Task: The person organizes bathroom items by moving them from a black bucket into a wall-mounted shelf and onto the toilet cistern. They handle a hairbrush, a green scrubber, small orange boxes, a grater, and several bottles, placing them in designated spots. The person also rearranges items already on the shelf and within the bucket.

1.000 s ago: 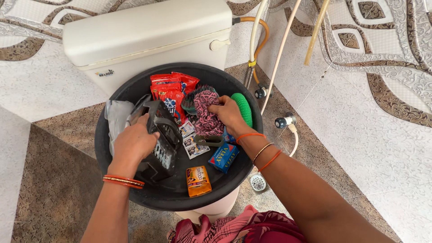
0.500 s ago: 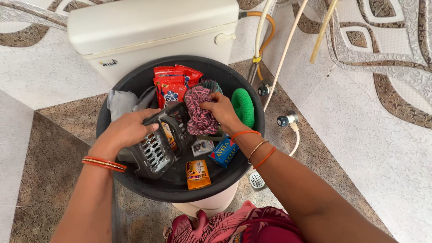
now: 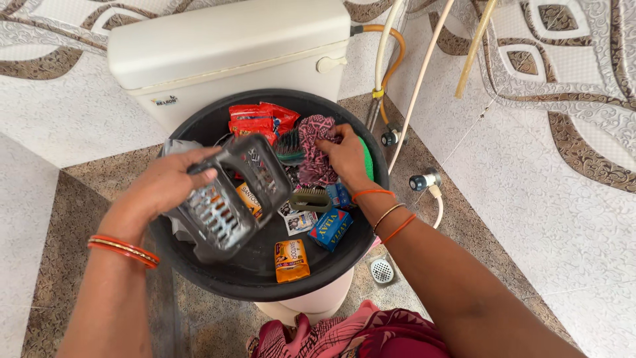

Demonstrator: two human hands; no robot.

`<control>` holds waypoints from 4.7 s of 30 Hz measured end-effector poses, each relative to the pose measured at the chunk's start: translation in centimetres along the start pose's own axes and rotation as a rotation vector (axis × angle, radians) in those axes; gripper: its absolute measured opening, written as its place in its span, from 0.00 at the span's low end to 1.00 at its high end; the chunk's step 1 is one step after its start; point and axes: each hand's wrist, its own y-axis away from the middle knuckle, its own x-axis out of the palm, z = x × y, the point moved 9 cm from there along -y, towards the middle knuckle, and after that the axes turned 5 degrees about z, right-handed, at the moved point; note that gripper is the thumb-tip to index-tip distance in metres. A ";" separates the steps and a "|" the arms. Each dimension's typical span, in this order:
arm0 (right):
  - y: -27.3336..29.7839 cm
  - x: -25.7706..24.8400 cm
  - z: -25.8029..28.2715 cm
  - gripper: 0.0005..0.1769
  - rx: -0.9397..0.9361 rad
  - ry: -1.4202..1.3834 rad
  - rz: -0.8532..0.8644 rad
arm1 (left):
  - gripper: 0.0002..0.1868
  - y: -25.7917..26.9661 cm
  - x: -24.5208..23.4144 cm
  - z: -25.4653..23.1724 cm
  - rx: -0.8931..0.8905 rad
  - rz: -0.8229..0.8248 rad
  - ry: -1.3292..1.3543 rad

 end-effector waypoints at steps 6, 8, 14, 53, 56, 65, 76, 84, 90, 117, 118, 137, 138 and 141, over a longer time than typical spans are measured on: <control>-0.1 -1.4 3.3 0.26 -0.424 0.247 -0.104 | 0.27 -0.8 1.8 1.1 -0.066 0.163 -0.020; -0.1 -1.0 3.1 0.30 -0.385 0.199 -0.066 | 0.26 -1.5 2.6 2.2 -0.097 0.252 -0.055; 0.4 1.7 2.9 0.36 -0.170 0.215 0.134 | 0.20 -6.4 6.3 7.1 -0.100 0.543 -0.193; 3.2 3.6 3.7 0.28 -0.084 0.423 0.486 | 0.26 2.1 19.2 -7.3 0.364 0.551 -0.634; 3.4 4.2 2.6 0.28 -0.022 0.378 0.498 | 0.26 1.0 23.6 -6.5 0.314 0.581 -0.656; 4.2 4.6 1.5 0.33 0.023 0.292 0.406 | 0.34 -0.3 25.5 -5.9 0.170 0.498 -0.709; 5.1 3.1 -1.4 0.30 0.024 0.033 0.317 | 0.29 0.6 24.9 -4.8 -0.114 0.408 -0.544; 5.6 3.9 -4.1 0.28 0.089 -0.047 0.256 | 0.28 5.3 16.3 -7.4 -0.026 0.173 -0.452; 9.3 9.5 -5.2 0.30 0.011 0.271 0.513 | 0.27 9.4 7.0 -7.4 -0.244 -0.087 -0.426; 2.7 8.5 4.9 0.55 -0.425 0.609 0.880 | 0.30 -5.2 6.2 -5.5 0.540 -0.124 -0.154; 2.6 8.3 5.2 0.53 -0.441 0.580 0.877 | 0.30 -5.5 6.1 -5.2 0.522 -0.113 -0.086; -0.8 2.8 12.7 0.47 -0.462 0.865 0.441 | 0.48 -7.5 0.8 -9.0 0.548 -0.227 -0.116; -0.9 2.2 13.1 0.46 -0.452 0.883 0.407 | 0.48 -7.9 0.2 -8.6 0.533 -0.242 -0.106; -1.3 1.0 13.5 0.45 -0.413 0.929 0.332 | 0.46 -8.8 -0.8 -7.9 0.510 -0.251 -0.104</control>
